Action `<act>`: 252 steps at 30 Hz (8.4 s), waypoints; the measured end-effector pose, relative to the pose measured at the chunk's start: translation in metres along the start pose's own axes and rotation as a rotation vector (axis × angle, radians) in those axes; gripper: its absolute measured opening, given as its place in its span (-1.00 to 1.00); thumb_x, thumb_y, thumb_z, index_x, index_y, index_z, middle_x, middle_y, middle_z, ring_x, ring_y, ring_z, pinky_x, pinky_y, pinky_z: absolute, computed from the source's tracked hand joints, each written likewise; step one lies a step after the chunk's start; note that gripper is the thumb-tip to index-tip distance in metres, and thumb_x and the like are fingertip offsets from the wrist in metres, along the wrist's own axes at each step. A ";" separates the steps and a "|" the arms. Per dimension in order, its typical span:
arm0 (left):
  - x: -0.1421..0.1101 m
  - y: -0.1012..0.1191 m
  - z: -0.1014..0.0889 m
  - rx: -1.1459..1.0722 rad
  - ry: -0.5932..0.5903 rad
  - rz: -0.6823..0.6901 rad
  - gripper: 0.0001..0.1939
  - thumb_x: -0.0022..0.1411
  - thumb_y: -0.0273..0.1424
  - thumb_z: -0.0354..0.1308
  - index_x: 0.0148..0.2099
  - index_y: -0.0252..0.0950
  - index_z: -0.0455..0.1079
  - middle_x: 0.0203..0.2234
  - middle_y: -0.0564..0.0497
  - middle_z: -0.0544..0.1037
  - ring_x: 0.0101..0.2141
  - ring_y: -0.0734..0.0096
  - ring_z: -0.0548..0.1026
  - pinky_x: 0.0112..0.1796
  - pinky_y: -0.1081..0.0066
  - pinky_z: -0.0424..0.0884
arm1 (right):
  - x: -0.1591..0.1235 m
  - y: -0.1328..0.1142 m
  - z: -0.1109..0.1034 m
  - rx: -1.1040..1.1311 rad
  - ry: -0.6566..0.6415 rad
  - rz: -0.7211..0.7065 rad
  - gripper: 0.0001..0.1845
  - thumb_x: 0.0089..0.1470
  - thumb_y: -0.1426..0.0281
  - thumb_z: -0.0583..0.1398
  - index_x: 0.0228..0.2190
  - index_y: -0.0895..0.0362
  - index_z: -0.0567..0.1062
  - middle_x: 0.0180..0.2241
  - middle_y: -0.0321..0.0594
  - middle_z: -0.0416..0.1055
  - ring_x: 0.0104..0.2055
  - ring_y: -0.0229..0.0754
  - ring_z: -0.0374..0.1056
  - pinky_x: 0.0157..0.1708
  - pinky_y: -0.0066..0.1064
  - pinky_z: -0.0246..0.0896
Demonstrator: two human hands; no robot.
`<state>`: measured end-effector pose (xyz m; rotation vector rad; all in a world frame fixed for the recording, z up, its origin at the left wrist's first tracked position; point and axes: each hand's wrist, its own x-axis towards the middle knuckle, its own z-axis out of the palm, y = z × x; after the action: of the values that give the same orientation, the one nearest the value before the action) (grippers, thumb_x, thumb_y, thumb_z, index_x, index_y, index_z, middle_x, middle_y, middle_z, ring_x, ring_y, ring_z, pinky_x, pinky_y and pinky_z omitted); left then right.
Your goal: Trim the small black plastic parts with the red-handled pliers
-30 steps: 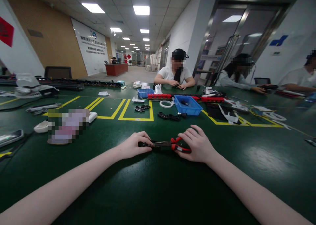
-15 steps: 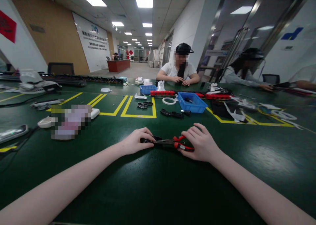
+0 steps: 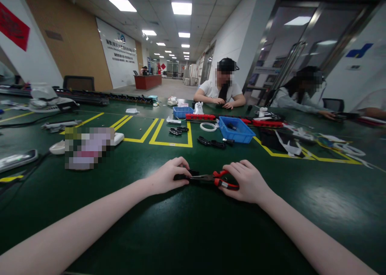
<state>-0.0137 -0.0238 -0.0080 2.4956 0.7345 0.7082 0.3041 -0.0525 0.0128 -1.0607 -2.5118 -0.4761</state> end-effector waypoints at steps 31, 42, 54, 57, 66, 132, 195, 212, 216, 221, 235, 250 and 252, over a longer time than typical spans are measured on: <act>0.000 0.005 -0.001 -0.122 -0.036 -0.044 -0.85 0.28 -0.43 0.24 -0.08 -0.25 0.52 -0.04 -0.07 0.41 -0.03 0.26 0.46 0.01 0.22 0.44 | -0.001 0.003 -0.004 0.049 -0.053 0.014 -0.56 0.05 0.10 0.23 -0.15 0.17 0.47 -0.28 -0.07 0.55 -0.35 -0.10 0.40 -0.26 -0.21 0.16; 0.002 0.004 -0.001 -0.078 -0.059 -0.024 -0.86 0.31 -0.44 0.21 -0.08 -0.27 0.51 0.05 -0.10 0.48 0.04 0.22 0.47 0.06 0.20 0.42 | 0.000 -0.003 -0.006 0.056 -0.045 0.018 -0.60 0.04 0.14 0.24 -0.18 0.17 0.46 -0.30 -0.09 0.54 -0.35 -0.12 0.40 -0.24 -0.21 0.15; 0.002 0.008 -0.004 -0.086 -0.074 -0.039 -0.77 0.29 -0.45 0.23 0.00 -0.22 0.48 0.03 -0.05 0.51 0.02 0.26 0.47 0.06 0.21 0.41 | -0.003 0.004 -0.007 0.055 -0.033 -0.001 -0.57 0.02 0.13 0.26 -0.17 0.18 0.45 -0.29 -0.10 0.54 -0.35 -0.13 0.39 -0.22 -0.21 0.14; 0.001 0.010 -0.003 -0.075 -0.054 -0.063 -0.66 0.27 -0.45 0.26 0.09 -0.21 0.42 -0.02 -0.04 0.53 0.00 0.26 0.48 0.05 0.20 0.41 | -0.003 0.004 -0.008 0.054 -0.032 0.002 -0.58 0.02 0.13 0.26 -0.18 0.18 0.45 -0.30 -0.10 0.53 -0.37 -0.14 0.38 -0.23 -0.21 0.14; -0.001 0.011 -0.002 -0.047 -0.082 -0.032 -0.73 0.30 -0.47 0.20 0.04 -0.21 0.40 0.06 -0.04 0.44 0.02 0.27 0.47 0.04 0.26 0.43 | -0.004 0.004 -0.006 0.063 -0.027 0.002 -0.57 0.01 0.14 0.27 -0.17 0.18 0.45 -0.30 -0.12 0.54 -0.36 -0.13 0.41 -0.22 -0.20 0.14; 0.003 0.002 -0.002 -0.112 -0.083 -0.011 -0.79 0.28 -0.43 0.23 -0.03 -0.24 0.49 -0.02 -0.08 0.50 -0.02 0.24 0.49 0.03 0.21 0.43 | -0.002 0.003 -0.010 0.053 -0.003 0.008 -0.57 -0.01 0.13 0.26 -0.16 0.13 0.48 -0.28 -0.09 0.55 -0.34 -0.08 0.42 -0.22 -0.18 0.16; 0.004 0.007 -0.007 0.078 -0.070 0.052 -0.78 0.32 -0.38 0.22 0.01 -0.26 0.45 -0.02 -0.07 0.56 0.00 0.22 0.50 0.04 0.20 0.35 | 0.003 0.012 -0.004 -0.181 0.177 -0.182 -0.56 0.13 0.09 0.16 -0.20 0.22 0.50 -0.31 -0.02 0.49 -0.18 0.03 0.44 0.14 0.03 0.12; 0.004 0.007 -0.007 0.045 -0.084 0.024 -0.77 0.32 -0.41 0.22 0.02 -0.26 0.45 -0.03 -0.08 0.54 -0.02 0.23 0.49 0.01 0.20 0.39 | 0.003 0.007 -0.001 -0.067 0.112 -0.093 -0.60 0.06 0.08 0.20 -0.20 0.13 0.50 -0.31 -0.08 0.51 -0.19 0.03 0.43 0.12 0.06 0.13; 0.003 0.008 -0.007 0.034 -0.078 0.020 -0.78 0.33 -0.40 0.21 0.02 -0.24 0.45 -0.04 -0.07 0.54 -0.02 0.25 0.49 0.01 0.22 0.40 | 0.002 0.009 -0.003 -0.071 0.105 -0.099 -0.60 0.05 0.08 0.21 -0.20 0.13 0.50 -0.30 -0.09 0.51 -0.17 0.02 0.42 0.13 0.04 0.12; 0.004 0.010 -0.007 0.034 -0.079 0.024 -0.78 0.33 -0.40 0.20 0.02 -0.27 0.45 -0.05 -0.08 0.55 -0.03 0.25 0.49 -0.02 0.24 0.41 | 0.001 0.012 -0.004 -0.079 0.112 -0.103 -0.59 0.05 0.08 0.21 -0.20 0.12 0.50 -0.31 -0.10 0.50 -0.16 0.01 0.41 0.14 0.04 0.12; 0.004 0.006 -0.006 0.035 -0.085 0.014 -0.78 0.32 -0.38 0.22 0.00 -0.26 0.49 -0.01 -0.07 0.55 -0.01 0.25 0.50 0.01 0.21 0.39 | 0.002 0.004 -0.004 -0.063 0.112 -0.092 -0.60 0.05 0.09 0.21 -0.21 0.15 0.52 -0.32 -0.08 0.50 -0.19 0.02 0.41 0.12 0.04 0.14; 0.005 0.008 -0.006 -0.013 -0.081 0.004 -0.90 0.30 -0.39 0.24 -0.15 -0.28 0.46 -0.05 -0.06 0.55 -0.03 0.27 0.51 0.00 0.22 0.39 | 0.002 0.008 -0.008 -0.072 0.104 -0.105 -0.61 0.04 0.10 0.23 -0.21 0.12 0.52 -0.32 -0.11 0.51 -0.20 0.00 0.41 0.11 0.02 0.13; 0.005 0.008 -0.006 -0.018 -0.082 -0.001 -0.90 0.30 -0.39 0.24 -0.15 -0.28 0.46 -0.04 -0.06 0.55 -0.03 0.26 0.50 0.01 0.21 0.39 | 0.002 0.008 -0.007 -0.071 0.109 -0.101 -0.61 0.04 0.10 0.23 -0.21 0.13 0.52 -0.31 -0.11 0.51 -0.20 0.00 0.41 0.11 0.02 0.13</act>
<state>-0.0108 -0.0252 0.0026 2.4917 0.6962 0.6053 0.3102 -0.0491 0.0216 -0.9106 -2.4770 -0.6389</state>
